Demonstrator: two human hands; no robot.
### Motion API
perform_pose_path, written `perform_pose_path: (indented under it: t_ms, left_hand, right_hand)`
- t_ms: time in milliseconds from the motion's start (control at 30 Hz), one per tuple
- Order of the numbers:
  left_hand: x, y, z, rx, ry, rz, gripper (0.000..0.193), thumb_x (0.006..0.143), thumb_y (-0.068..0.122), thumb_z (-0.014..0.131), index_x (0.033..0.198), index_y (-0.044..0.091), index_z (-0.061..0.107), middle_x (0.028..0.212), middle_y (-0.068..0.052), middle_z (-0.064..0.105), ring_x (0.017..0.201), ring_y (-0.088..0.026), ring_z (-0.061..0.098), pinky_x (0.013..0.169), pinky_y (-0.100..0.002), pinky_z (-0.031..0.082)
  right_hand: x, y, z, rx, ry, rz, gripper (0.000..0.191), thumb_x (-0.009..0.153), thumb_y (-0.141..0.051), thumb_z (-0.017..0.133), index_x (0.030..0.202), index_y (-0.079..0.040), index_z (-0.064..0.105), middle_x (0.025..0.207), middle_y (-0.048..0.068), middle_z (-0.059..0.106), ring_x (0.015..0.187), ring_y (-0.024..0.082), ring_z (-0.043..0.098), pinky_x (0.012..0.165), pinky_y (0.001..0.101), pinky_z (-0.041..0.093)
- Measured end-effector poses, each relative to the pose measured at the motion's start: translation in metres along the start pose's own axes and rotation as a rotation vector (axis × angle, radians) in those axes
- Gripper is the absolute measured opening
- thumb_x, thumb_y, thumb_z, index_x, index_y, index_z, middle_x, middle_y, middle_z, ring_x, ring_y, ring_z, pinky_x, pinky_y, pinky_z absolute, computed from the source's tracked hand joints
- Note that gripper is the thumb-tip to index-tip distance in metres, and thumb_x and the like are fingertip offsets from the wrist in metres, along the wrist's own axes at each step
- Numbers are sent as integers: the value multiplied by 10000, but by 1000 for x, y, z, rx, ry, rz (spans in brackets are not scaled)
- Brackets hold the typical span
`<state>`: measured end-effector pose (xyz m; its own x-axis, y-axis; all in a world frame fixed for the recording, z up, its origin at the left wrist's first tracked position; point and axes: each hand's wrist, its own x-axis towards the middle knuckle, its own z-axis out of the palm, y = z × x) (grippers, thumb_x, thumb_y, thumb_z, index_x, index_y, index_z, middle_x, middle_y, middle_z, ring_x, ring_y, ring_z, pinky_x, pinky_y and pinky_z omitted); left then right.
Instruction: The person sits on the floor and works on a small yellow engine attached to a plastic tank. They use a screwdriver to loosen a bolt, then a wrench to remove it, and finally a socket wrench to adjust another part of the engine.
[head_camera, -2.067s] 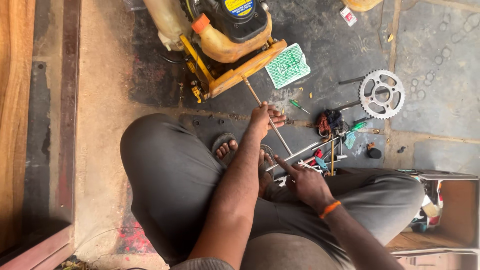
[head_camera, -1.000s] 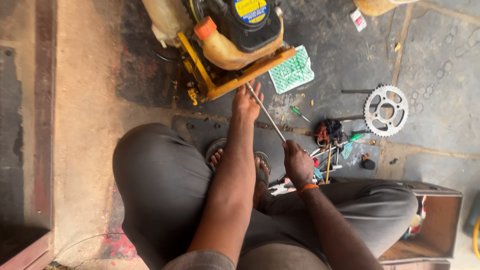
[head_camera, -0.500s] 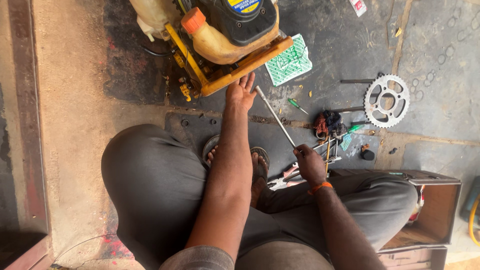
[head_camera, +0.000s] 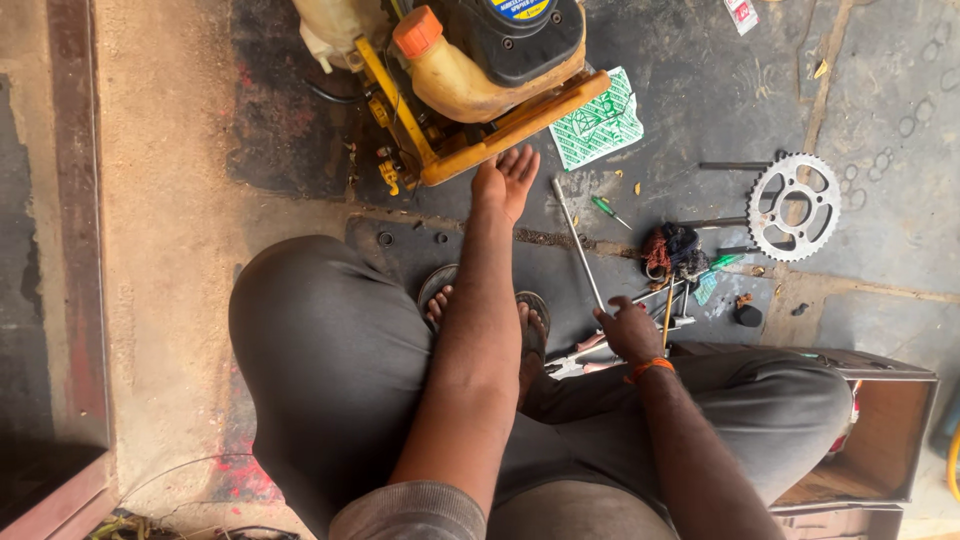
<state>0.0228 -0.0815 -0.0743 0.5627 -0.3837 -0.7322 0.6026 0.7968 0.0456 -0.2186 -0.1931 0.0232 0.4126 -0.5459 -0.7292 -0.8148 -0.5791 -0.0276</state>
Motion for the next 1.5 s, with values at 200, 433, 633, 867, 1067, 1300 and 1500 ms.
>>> perform_pose_path:
  t_ms: [200,433,633,867,1067,1300,1500]
  left_hand:
    - [7,0,-50,611,459,207,454,1053,267,444,1359,-41,578,1133,-194,686,1057,-326,721,912,-428,618]
    - [12,12,-56,1361,768,557,567,944,290,713,1366,-45,535,1316,-258,610,1180,-344,630,944,-469,557]
    - [21,3,-32,1019,726,542,564,954,294,691,1395,-14,524,1350,-229,614,1205,-316,635,960,-441,557]
    - [26,-8,-25,863,761,485,585,953,306,694,1415,-1,505,1362,-210,612,1217,-297,633,971,-421,554]
    - [28,-9,-30,794,767,477,604,953,315,697,1431,10,489,1373,-194,610,1227,-281,630,980,-403,551]
    - [31,-18,-35,786,740,504,627,953,326,701,1450,23,470,1385,-175,608,1238,-262,628,991,-382,548]
    - [33,-29,-43,864,746,387,462,995,310,601,1331,-7,583,1318,-183,693,1168,-270,711,915,-375,618]
  right_hand:
    - [-59,8,-67,414,144,-257,538,980,-431,638,1407,-106,620,1265,124,731,1138,251,702,925,392,552]
    - [-156,130,-100,2,1071,-479,118,1108,-113,665,1216,-68,655,1217,71,655,1115,223,619,1022,304,483]
    - [-146,171,-81,-219,1134,-378,122,1104,-152,631,1119,-40,676,1136,92,640,1147,251,535,1075,365,421]
    - [-140,175,-93,-136,1110,-496,291,1154,-238,521,1157,26,644,1167,164,596,1119,281,547,1024,374,450]
    - [-139,183,-89,-57,1027,-381,405,1167,-305,487,1104,64,641,1018,172,607,900,295,591,831,354,465]
    - [-120,194,-69,550,942,-285,562,1228,-408,514,1274,145,599,1119,302,664,947,339,653,905,397,522]
    - [-131,209,-68,149,912,-261,496,1201,-359,414,1247,95,610,1061,189,631,921,273,617,862,341,498]
